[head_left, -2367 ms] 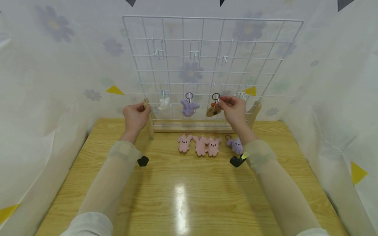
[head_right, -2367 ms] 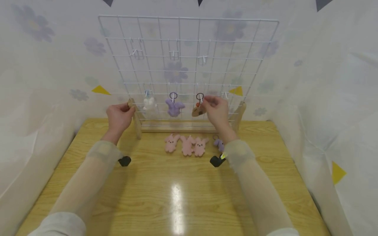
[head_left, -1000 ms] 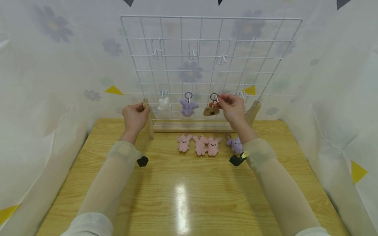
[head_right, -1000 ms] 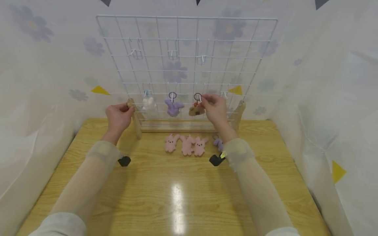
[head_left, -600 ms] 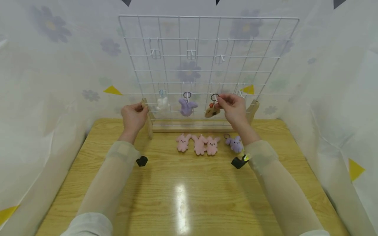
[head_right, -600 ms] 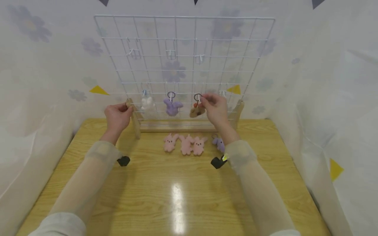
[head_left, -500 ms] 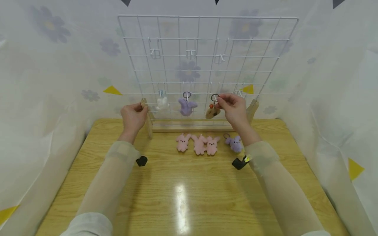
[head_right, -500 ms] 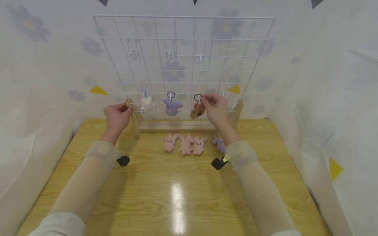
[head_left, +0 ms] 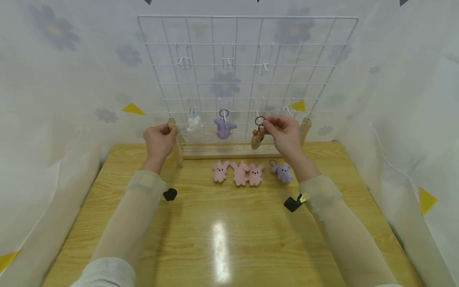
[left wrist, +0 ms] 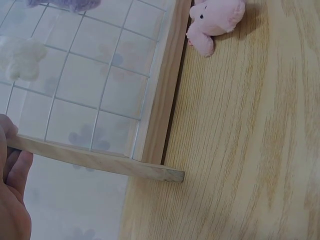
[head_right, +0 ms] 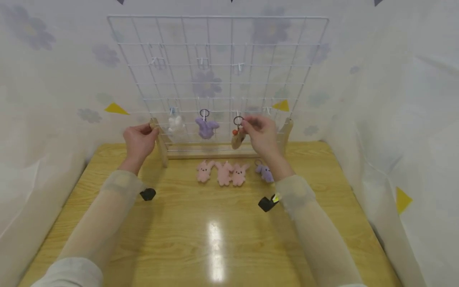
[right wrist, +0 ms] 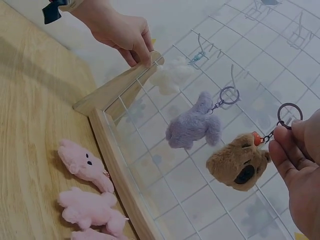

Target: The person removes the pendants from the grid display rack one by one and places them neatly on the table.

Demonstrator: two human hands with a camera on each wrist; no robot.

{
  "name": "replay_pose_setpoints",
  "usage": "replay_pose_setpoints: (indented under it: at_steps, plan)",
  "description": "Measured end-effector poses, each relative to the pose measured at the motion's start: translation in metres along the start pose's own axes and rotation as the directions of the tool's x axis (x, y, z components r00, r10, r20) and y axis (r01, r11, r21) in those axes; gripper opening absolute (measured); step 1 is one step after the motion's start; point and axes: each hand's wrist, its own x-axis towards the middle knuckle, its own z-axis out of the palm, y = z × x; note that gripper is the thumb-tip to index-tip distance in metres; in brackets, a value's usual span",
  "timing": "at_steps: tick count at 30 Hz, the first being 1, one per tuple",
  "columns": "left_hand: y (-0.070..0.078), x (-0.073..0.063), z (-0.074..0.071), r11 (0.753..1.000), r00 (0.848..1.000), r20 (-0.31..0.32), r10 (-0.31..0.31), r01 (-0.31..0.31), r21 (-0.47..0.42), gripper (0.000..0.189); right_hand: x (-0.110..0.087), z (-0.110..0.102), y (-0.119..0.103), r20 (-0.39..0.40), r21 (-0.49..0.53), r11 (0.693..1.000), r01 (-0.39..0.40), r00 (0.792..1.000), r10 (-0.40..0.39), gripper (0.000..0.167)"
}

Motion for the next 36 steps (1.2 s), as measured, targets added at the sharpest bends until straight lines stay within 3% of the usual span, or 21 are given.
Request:
replay_pose_setpoints:
  at_steps: [7,18,31,36]
  plan:
    - [0.0,0.002,-0.002,1.0,1.0,0.006,-0.009,0.009,0.007,0.028,-0.01,-0.001,-0.002,0.024,0.028,1.0,-0.008,1.0,0.007,0.01]
    - [0.002,0.002,-0.001,1.0,1.0,0.011,-0.02,0.02,0.012,0.029,-0.028,-0.001,0.008,0.145,-0.08,0.997,-0.01,0.989,0.021,0.021]
    - [0.001,0.002,0.0,0.999,1.0,0.014,-0.027,0.028,-0.025,0.028,-0.043,0.025,0.032,0.228,-0.097,0.992,-0.076,0.969,0.096,0.016]
    - [0.001,0.003,0.0,1.0,1.0,0.015,-0.023,0.023,-0.02,0.028,-0.044,0.036,0.04,0.261,-0.101,0.994,-0.051,0.962,0.076,0.016]
